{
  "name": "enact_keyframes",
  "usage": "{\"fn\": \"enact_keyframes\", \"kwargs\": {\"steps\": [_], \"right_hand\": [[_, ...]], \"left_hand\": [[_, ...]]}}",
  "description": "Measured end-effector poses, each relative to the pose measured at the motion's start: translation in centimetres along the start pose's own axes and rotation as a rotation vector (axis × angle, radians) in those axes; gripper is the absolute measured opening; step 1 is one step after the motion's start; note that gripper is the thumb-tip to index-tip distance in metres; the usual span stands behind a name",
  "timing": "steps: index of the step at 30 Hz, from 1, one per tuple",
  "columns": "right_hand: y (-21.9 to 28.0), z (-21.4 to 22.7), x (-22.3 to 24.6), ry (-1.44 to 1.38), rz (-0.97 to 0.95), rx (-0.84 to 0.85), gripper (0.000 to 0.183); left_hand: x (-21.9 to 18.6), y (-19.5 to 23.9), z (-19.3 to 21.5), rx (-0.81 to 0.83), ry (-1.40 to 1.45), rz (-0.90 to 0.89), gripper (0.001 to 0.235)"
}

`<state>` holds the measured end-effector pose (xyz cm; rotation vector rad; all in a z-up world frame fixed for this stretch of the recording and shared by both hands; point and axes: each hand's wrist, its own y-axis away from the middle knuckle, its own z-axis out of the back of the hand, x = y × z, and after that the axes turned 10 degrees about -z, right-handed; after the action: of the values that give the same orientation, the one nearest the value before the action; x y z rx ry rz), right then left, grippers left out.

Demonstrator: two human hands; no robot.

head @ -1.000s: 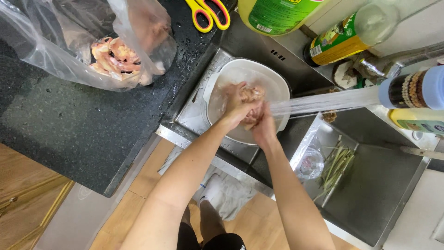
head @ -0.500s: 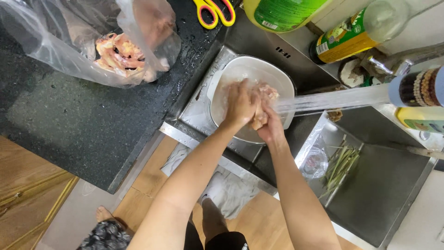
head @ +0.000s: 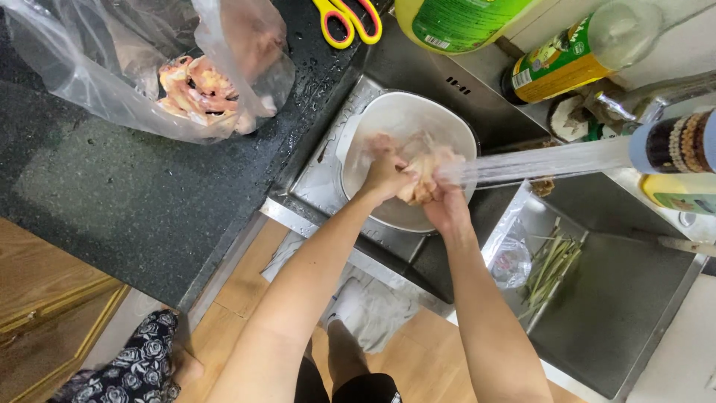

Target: The person washes raw chicken pieces in a white colander set in the sink, rubbing and turning the pieces under running tap water. They then sprinkle salt from a blue-lidded container over the chicken and continue rubbing and turning the pieces in the colander.

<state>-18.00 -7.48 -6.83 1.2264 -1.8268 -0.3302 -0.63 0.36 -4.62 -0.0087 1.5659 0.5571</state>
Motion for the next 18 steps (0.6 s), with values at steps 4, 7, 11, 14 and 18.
{"fn": "enact_keyframes", "kwargs": {"steps": [4,7,11,14,18], "right_hand": [[-0.1,-0.8,0.4,-0.23,-0.095,-0.21,0.028],[0.6,-2.5,1.0,-0.199,-0.087,-0.233,0.032],[4.0,-9.0,2.8,-0.119,-0.168,-0.444,0.035],[1.9,-4.9,1.2,-0.106,-0.077,-0.251,0.042],[2.6,-5.8,1.2,-0.105,-0.135,-0.205,0.054]], "left_hand": [[-2.5,1.1,0.2,-0.002,-0.126,-0.018,0.035],[-0.5,0.2,-0.5,0.02,-0.14,-0.115,0.038],[-4.8,2.2,0.2,0.116,-0.173,-0.011,0.062],[-4.0,1.5,0.1,0.082,-0.216,-0.03,0.061],[-3.5,0.7,0.0,0.013,-0.075,0.051,0.067]]}}
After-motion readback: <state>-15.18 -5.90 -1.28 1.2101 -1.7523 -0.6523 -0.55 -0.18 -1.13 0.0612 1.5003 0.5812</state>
